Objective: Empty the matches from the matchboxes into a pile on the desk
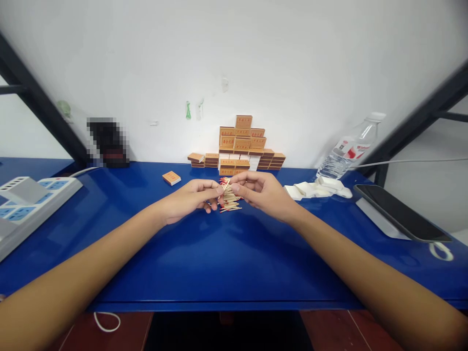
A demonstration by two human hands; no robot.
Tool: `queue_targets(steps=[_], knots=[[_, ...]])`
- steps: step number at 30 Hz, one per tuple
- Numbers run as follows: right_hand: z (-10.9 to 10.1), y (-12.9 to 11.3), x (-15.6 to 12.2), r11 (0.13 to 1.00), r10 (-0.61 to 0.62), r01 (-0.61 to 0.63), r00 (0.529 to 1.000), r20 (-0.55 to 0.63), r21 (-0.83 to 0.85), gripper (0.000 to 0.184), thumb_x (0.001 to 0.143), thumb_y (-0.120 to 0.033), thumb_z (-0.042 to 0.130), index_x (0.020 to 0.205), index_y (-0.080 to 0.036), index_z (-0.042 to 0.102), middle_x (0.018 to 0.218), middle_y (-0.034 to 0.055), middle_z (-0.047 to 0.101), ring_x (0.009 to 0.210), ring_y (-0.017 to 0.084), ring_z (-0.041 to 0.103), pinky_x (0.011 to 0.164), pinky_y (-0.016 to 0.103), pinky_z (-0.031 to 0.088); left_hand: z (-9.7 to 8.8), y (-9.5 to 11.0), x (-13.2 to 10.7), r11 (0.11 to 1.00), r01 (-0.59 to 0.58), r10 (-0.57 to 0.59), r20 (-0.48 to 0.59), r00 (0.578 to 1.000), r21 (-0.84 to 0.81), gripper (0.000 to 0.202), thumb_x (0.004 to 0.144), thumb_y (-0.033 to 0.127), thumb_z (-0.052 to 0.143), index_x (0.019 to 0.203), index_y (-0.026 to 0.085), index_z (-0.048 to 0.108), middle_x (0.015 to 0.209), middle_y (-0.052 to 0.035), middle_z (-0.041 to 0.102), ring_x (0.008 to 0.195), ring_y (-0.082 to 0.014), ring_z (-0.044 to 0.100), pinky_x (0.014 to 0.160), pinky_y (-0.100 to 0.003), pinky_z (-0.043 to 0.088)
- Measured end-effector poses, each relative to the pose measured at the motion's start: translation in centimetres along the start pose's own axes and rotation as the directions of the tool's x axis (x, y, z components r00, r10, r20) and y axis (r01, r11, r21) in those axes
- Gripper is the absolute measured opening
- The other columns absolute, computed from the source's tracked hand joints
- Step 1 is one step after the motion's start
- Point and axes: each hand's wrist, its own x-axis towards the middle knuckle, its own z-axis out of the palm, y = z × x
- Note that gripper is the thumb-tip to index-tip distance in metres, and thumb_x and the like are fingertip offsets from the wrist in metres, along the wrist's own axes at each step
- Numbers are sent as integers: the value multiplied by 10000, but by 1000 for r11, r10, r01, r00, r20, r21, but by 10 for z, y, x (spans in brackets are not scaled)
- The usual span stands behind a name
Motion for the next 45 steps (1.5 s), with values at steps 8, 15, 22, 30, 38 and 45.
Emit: queue_targets(steps=[8,15,22,30,38,45], knots=[[4,3,-1,982,125,-122,992,-12,142,454,775,-605,827,921,-192,709,658,-25,588,518,84,426,439,243,282,2,1,-1,997,-20,17,40,999,72,329,965,494,682,939,166,690,919,-40,688,765,-125,607,709,-273,474],[3,-3,0,982,165,-163,986,-20,93,421,764,-573,836,889,-196,695,666,-18,588,525,84,429,436,242,284,2,-1,0,996,-14,11,35,999,91,314,951,485,692,946,171,701,908,-46,688,774,-136,615,698,-273,468],[-25,6,8,970,243,-242,969,-54,21,250,777,-398,814,841,-185,700,633,-14,578,511,79,415,421,236,254,0,-1,3,1000,10,-4,-214,977,29,262,891,419,749,878,170,670,722,-13,616,639,-118,546,591,-255,378],[-53,31,15,922,327,-298,941,83,-248,246,723,-349,810,864,-156,753,777,39,709,598,101,501,504,249,312,1,3,2,999,2,6,-206,979,37,240,899,392,734,846,166,674,705,-21,612,627,-116,532,581,-256,353],[-31,13,9,948,91,-60,992,86,-312,283,810,-418,773,934,-163,775,816,36,713,649,124,535,589,275,411,4,0,1,994,-41,58,-167,984,103,274,900,455,750,882,183,721,723,-20,629,638,-120,538,589,-257,382],[12,2,-4,991,69,-68,998,-6,119,364,792,-514,827,943,-196,737,795,13,678,628,110,531,535,259,393,14,-6,0,990,-108,119,-120,986,93,361,854,527,787,914,172,762,790,-25,662,659,-118,530,610,-262,415]])
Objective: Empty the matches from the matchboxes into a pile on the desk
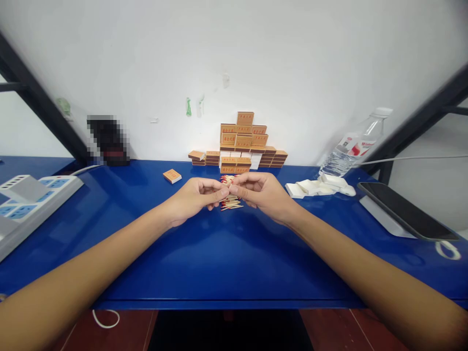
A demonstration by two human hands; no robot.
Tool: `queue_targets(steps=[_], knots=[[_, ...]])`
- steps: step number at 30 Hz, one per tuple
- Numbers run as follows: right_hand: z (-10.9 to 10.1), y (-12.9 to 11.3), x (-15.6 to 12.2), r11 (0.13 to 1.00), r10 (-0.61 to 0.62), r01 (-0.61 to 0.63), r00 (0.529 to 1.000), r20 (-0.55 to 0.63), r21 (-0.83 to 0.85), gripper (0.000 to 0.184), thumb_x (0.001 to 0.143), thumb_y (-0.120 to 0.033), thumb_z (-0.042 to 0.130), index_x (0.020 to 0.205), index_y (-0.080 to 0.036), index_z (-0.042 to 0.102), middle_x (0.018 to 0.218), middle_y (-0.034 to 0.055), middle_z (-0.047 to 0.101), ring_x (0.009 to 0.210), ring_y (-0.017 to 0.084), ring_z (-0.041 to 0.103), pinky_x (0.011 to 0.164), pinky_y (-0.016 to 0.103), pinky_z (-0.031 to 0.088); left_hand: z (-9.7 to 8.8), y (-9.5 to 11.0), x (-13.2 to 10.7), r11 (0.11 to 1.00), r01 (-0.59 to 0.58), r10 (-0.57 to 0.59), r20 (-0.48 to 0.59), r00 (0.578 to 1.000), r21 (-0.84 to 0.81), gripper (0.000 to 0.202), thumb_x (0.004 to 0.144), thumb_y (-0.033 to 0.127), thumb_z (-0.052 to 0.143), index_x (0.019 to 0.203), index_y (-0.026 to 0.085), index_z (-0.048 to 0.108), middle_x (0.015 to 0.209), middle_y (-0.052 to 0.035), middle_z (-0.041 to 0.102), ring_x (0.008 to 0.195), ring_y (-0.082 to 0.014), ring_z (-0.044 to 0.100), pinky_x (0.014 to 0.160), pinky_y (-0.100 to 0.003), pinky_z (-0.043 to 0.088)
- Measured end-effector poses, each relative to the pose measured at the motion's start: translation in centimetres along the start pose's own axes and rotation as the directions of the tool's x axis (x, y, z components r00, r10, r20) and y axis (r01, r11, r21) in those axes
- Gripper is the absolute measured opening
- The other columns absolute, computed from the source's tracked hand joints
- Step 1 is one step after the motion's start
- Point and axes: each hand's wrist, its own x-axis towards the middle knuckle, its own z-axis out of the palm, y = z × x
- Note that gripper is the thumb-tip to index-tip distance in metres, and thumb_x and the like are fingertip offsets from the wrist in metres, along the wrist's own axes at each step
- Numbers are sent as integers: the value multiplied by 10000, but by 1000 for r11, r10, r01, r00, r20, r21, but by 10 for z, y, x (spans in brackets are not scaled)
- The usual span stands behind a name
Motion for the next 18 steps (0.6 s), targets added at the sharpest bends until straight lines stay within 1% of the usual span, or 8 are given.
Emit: queue_targets(steps=[3,5,7,9,10,12,15,18], knots=[[-7,-4,1,994,-30,31,1000,9,-101,366,834,-546,779,924,-197,721,782,12,666,606,110,502,532,270,372,-7,2,2,996,-15,14,12,1000,90,383,897,547,725,1003,181,770,839,-45,687,687,-139,554,623,-274,425],[-20,-9,2,951,-107,105,994,11,-291,317,877,-509,738,902,-194,713,800,24,674,628,123,516,570,284,388,-21,5,4,955,-79,89,-25,996,285,360,908,521,708,1035,190,769,864,-56,695,713,-157,562,650,-289,427],[-36,-12,4,810,-195,196,979,62,-552,205,893,-394,718,866,-191,710,820,36,686,666,141,540,624,297,401,-40,8,6,787,-150,259,-100,961,599,256,862,445,761,924,197,771,806,-47,654,715,-163,523,666,-294,393],[-50,-12,6,610,-186,252,967,173,-751,91,877,-268,698,829,-191,705,821,42,690,695,158,559,656,304,391,-57,10,6,608,-154,294,-41,955,779,173,818,377,786,800,207,759,758,-38,608,704,-166,489,671,-301,359],[-55,-9,7,528,-148,266,964,221,-806,61,870,-226,687,822,-193,703,825,46,693,709,167,569,662,305,382,-63,10,6,576,-163,257,12,966,801,158,830,367,770,803,212,762,737,-32,595,676,-162,483,657,-301,346],[-60,-3,9,430,-72,278,959,274,-859,52,882,-199,671,839,-195,700,854,60,699,753,187,590,670,306,372,-68,10,6,543,-189,180,107,978,818,155,832,377,763,824,222,773,733,-27,593,657,-163,489,644,-302,334],[-59,7,10,364,-39,284,956,291,-887,70,934,-229,646,887,-194,684,925,85,702,810,207,602,688,309,373,-63,7,5,514,-231,126,194,973,826,187,823,420,772,839,233,778,769,-29,611,681,-173,516,670,-305,342],[-55,9,10,332,-54,280,959,278,-901,79,954,-215,611,906,-189,668,945,93,695,829,213,604,701,313,377,-56,3,5,510,-237,107,213,971,827,210,834,439,764,831,230,773,779,-30,612,689,-175,521,691,-308,353]])
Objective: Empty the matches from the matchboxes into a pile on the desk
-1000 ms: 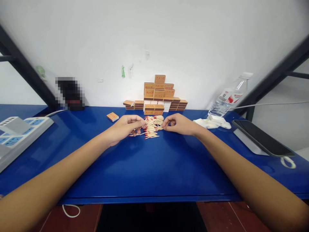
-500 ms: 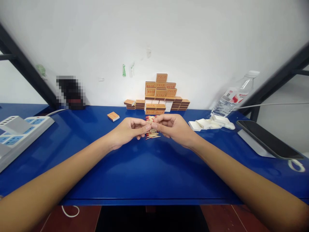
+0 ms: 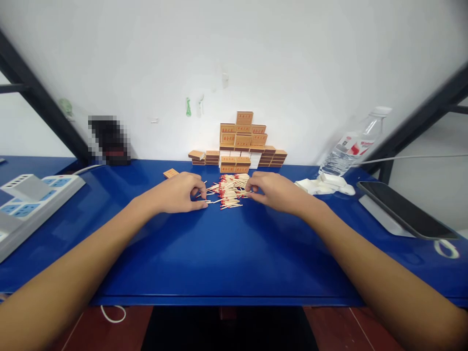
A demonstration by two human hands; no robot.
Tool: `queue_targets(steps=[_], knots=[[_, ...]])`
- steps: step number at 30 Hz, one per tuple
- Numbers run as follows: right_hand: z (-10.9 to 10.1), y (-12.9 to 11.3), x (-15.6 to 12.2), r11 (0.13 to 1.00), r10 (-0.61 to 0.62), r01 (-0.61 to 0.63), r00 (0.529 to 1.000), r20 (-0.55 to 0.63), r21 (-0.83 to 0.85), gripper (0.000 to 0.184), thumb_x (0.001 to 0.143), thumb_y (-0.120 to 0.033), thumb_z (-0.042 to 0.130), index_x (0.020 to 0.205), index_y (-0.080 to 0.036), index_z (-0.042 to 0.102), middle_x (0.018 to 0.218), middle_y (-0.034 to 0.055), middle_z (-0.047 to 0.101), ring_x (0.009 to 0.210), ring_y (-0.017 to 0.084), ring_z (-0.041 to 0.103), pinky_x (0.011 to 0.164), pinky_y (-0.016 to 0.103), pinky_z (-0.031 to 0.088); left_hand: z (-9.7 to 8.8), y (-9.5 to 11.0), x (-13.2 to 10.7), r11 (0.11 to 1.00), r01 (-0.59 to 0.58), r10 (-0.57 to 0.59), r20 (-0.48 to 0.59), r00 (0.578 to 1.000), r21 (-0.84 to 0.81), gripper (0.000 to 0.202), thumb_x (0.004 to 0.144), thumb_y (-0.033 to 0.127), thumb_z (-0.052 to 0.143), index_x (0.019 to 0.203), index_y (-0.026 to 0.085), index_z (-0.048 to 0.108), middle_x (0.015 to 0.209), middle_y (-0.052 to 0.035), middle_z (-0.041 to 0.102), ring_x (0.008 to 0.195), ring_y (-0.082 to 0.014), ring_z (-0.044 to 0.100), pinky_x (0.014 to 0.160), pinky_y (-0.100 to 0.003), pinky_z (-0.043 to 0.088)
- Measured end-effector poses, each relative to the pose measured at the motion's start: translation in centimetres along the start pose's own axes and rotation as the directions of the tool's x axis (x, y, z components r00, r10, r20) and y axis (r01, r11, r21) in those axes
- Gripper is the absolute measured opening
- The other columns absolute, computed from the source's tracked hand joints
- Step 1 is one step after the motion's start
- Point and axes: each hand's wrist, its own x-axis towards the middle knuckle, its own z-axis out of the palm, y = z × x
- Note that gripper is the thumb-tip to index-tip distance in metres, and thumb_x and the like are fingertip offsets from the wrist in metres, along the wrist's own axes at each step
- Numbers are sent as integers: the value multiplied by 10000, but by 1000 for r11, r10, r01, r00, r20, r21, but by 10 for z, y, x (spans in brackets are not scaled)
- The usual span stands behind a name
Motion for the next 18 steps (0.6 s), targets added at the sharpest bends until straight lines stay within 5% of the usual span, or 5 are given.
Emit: queue_targets(steps=[9,14,18], knots=[[-6,-12,-2,1000,-7,8,994,-112,7,139,983,-215,564,886,-184,658,930,85,671,843,208,608,728,317,393,3,-1,-3,969,131,-119,68,991,-211,113,795,328,781,783,221,746,754,-23,618,628,-161,486,617,-300,326],[5,-33,8,995,-53,67,981,-184,69,148,1011,-231,557,948,-187,683,975,79,651,875,197,600,757,314,406,5,3,-4,992,101,-93,97,991,-81,105,881,297,677,854,202,715,846,-46,655,697,-172,543,664,-295,375],[16,-59,27,992,-123,123,990,-74,-3,111,996,-238,612,977,-182,706,1045,86,621,885,194,574,732,311,395,1,7,-4,996,87,-89,173,981,22,99,916,253,624,884,177,678,905,-55,662,742,-177,573,692,-294,402]])
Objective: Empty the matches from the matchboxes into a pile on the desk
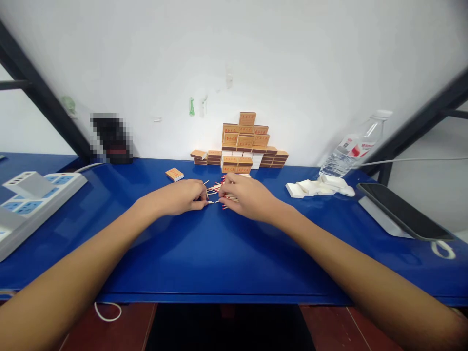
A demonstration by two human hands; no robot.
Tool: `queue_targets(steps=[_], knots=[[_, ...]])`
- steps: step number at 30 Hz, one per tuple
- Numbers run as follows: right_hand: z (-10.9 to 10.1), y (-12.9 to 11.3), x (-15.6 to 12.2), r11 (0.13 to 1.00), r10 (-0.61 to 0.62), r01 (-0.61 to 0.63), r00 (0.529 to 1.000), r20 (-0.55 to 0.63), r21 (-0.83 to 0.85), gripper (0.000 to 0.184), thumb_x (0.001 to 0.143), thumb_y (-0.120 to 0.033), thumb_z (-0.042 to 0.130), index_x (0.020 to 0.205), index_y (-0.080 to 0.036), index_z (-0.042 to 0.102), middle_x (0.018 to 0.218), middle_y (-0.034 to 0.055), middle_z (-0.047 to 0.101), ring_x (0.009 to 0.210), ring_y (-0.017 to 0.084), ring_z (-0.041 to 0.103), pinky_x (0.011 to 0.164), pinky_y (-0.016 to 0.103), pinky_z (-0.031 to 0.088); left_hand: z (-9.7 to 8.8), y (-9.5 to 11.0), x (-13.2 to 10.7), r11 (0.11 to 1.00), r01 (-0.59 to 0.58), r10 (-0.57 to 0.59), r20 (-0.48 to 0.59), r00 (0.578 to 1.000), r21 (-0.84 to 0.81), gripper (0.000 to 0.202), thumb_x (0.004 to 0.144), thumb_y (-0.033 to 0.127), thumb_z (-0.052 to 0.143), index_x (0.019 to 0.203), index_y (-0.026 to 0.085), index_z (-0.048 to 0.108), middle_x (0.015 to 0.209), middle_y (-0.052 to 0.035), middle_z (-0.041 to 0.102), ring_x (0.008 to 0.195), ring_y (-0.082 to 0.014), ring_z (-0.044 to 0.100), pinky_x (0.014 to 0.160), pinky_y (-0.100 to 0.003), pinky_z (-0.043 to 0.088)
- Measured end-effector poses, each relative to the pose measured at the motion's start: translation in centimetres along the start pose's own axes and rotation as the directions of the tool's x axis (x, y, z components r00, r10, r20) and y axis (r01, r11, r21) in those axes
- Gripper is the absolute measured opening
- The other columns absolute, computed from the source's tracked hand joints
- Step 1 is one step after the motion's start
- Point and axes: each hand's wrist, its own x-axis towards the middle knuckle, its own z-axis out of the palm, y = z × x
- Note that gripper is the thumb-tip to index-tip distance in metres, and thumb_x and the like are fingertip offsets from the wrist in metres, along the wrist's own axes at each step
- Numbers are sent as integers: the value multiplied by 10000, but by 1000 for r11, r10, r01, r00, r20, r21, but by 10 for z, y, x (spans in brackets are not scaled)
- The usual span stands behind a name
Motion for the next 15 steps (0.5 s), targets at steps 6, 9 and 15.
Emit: queue_targets(steps=[6,9,15], knots=[[8,-18,14,979,6,21,991,133,-202,134,1012,-170,566,1024,-129,693,1092,138,606,969,243,558,734,335,388,-8,-2,-2,990,-3,14,-71,997,141,126,946,271,624,877,171,659,916,-57,654,765,-181,571,737,-316,405],[9,-15,14,978,-6,31,992,123,-204,137,1009,-130,539,990,-134,675,1065,134,609,926,234,546,731,336,391,-7,-5,-2,985,-22,47,-148,988,169,116,946,262,621,881,174,657,908,-53,653,774,-179,572,760,-324,404],[-5,5,10,992,26,-5,986,-167,124,121,1017,-173,497,1008,-177,618,1013,90,651,903,208,571,778,326,426,-1,-6,5,981,-30,99,-358,928,194,105,979,211,553,902,172,612,937,-71,644,865,-199,588,759,-326,419]])
